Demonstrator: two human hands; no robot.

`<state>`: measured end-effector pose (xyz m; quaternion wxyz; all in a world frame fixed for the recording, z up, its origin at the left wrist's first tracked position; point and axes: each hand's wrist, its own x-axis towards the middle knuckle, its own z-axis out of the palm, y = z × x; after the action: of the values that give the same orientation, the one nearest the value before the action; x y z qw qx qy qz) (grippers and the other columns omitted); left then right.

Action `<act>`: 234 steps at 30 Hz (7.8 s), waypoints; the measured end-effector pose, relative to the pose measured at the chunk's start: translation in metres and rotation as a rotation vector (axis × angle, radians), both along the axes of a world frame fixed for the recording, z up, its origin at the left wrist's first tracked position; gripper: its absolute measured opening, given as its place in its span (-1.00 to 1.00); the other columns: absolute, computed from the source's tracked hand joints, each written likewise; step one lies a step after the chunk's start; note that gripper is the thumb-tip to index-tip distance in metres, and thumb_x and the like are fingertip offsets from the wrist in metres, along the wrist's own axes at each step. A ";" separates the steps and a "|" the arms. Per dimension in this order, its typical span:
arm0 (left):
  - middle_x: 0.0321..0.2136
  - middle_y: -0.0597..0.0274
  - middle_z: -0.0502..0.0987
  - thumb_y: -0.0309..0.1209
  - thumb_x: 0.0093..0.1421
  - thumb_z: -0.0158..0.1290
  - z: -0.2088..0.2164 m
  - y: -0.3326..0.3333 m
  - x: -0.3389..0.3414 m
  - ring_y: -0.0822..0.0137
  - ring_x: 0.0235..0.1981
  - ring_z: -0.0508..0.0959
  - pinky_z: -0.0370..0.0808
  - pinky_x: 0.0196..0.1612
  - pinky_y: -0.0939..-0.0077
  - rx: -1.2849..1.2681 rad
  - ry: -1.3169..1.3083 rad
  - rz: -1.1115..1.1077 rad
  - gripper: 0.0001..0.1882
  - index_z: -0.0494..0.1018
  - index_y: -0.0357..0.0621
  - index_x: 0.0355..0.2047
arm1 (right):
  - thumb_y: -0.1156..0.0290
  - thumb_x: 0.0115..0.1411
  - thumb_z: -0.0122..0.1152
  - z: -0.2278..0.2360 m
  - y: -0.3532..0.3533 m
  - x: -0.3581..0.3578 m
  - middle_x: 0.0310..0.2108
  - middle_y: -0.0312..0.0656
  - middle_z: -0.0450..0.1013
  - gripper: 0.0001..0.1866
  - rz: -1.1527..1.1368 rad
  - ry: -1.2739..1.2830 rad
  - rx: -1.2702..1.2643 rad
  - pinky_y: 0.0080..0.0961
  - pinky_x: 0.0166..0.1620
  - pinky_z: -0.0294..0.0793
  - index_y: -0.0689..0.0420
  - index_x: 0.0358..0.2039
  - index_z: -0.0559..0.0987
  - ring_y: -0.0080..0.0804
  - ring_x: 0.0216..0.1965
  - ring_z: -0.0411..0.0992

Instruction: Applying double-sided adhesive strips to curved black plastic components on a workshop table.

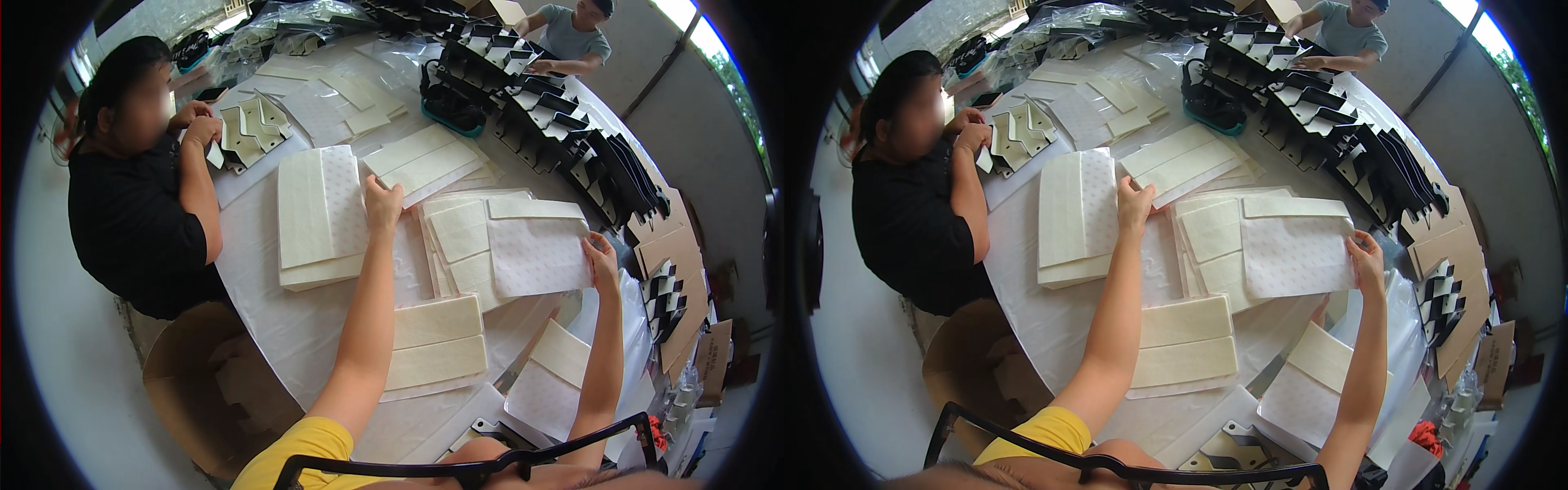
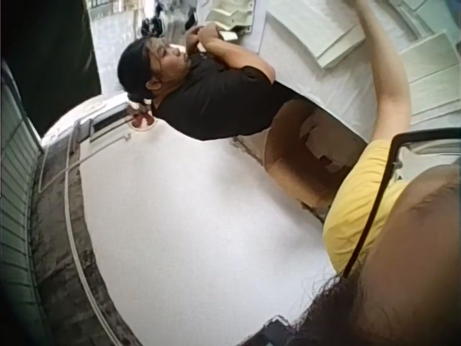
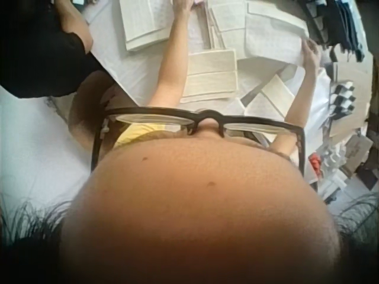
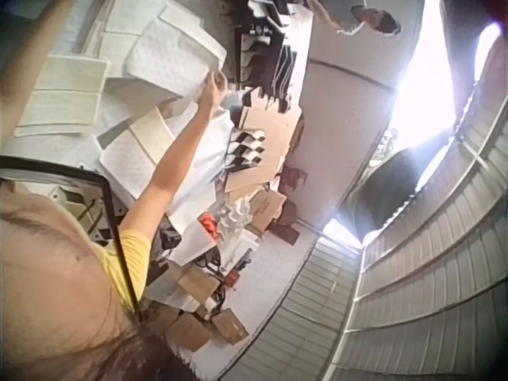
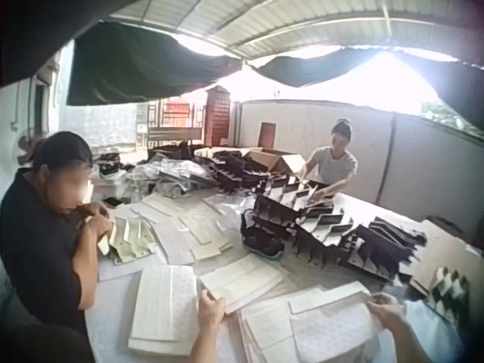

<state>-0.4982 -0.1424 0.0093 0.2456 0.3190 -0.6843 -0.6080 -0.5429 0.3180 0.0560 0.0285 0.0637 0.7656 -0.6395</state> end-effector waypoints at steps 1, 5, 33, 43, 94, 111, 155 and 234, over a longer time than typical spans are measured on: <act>-0.06 -0.34 0.45 -0.44 0.07 0.12 -0.006 -0.001 -0.001 -0.14 -0.11 0.55 0.51 -0.07 0.15 -0.321 -0.081 0.021 -0.38 0.20 -0.51 0.09 | 0.42 0.20 0.29 0.001 -0.005 0.001 -0.36 -0.22 0.55 -0.71 0.012 0.016 0.005 -0.70 -0.37 0.46 0.14 -0.08 0.51 -0.60 -0.42 0.47; -0.08 -0.43 0.45 -0.40 0.09 0.13 -0.001 0.001 0.000 -0.27 -0.06 0.49 0.40 0.07 0.11 -0.231 -0.052 -0.087 -0.39 0.20 -0.55 0.06 | 0.40 0.17 0.31 0.013 -0.031 0.008 -0.40 -0.21 0.56 -0.70 0.055 0.063 0.152 -0.65 -0.39 0.42 0.13 -0.09 0.53 -0.62 -0.44 0.43; -0.03 -0.32 0.42 -0.40 0.02 0.20 -0.012 0.005 -0.011 -0.17 0.10 0.37 0.31 0.15 0.12 -0.326 0.005 0.025 -0.36 0.26 -0.42 0.09 | -0.39 -0.19 0.35 0.024 -0.286 -0.117 -0.04 0.29 0.45 0.14 0.320 -0.084 0.744 -0.19 0.04 0.43 0.60 -0.03 0.44 0.10 0.04 0.44; -0.03 -0.25 0.37 -0.52 -0.09 0.24 -0.006 -0.002 -0.015 -0.19 0.09 0.30 0.18 0.18 0.13 -0.175 0.148 0.045 -0.23 0.12 -0.40 0.11 | 0.22 -0.13 0.58 0.026 -0.276 -0.113 -0.09 -0.10 0.50 -0.17 0.567 0.087 0.073 -0.39 -0.02 0.47 0.26 0.11 0.38 -0.34 -0.05 0.48; 0.07 0.10 0.43 -0.38 0.25 0.09 0.029 -0.006 0.003 0.16 0.10 0.44 0.39 0.19 0.15 0.995 0.743 -0.357 -0.50 0.28 -0.26 0.17 | 0.31 -0.09 0.54 0.020 -0.085 0.053 -0.19 -0.01 0.54 -0.48 0.032 0.330 0.685 -0.39 -0.20 0.52 0.19 -0.15 0.49 -0.30 -0.22 0.53; -0.05 0.31 0.52 -0.56 0.08 0.24 0.022 -0.006 -0.004 0.36 -0.04 0.54 0.54 0.00 0.43 0.867 0.752 -0.298 -0.54 0.41 -0.15 0.02 | 0.49 0.08 0.41 0.039 -0.077 0.053 -0.25 -0.23 0.56 -0.68 0.260 0.373 -0.008 -0.58 -0.15 0.55 0.13 -0.20 0.47 -0.55 -0.20 0.52; -0.29 0.30 0.47 0.10 0.23 0.09 0.019 0.008 -0.010 0.46 -0.22 0.41 0.33 -0.09 0.57 0.526 0.456 0.030 -0.39 0.47 -0.34 -0.20 | 0.25 -0.01 0.45 0.019 -0.245 0.073 -0.25 -0.19 0.45 -0.70 0.590 0.815 0.680 -0.37 -0.19 0.50 0.04 -0.25 0.66 -0.26 -0.21 0.44; -0.02 0.25 0.48 -0.20 0.29 0.09 0.021 -0.011 0.000 0.36 -0.04 0.52 0.52 -0.02 0.41 1.043 0.901 -0.557 -0.47 0.26 -0.15 0.19 | 0.25 0.23 0.24 0.058 -0.253 -0.042 -0.18 -0.24 0.46 -0.62 0.250 0.015 -0.520 -0.33 -0.07 0.46 0.17 -0.02 0.49 -0.39 -0.14 0.44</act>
<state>-0.4987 -0.1538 0.0306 0.1557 -0.0713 -0.1953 -0.9657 -0.5845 0.0647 0.1137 0.1167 -0.0456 0.5782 -0.8062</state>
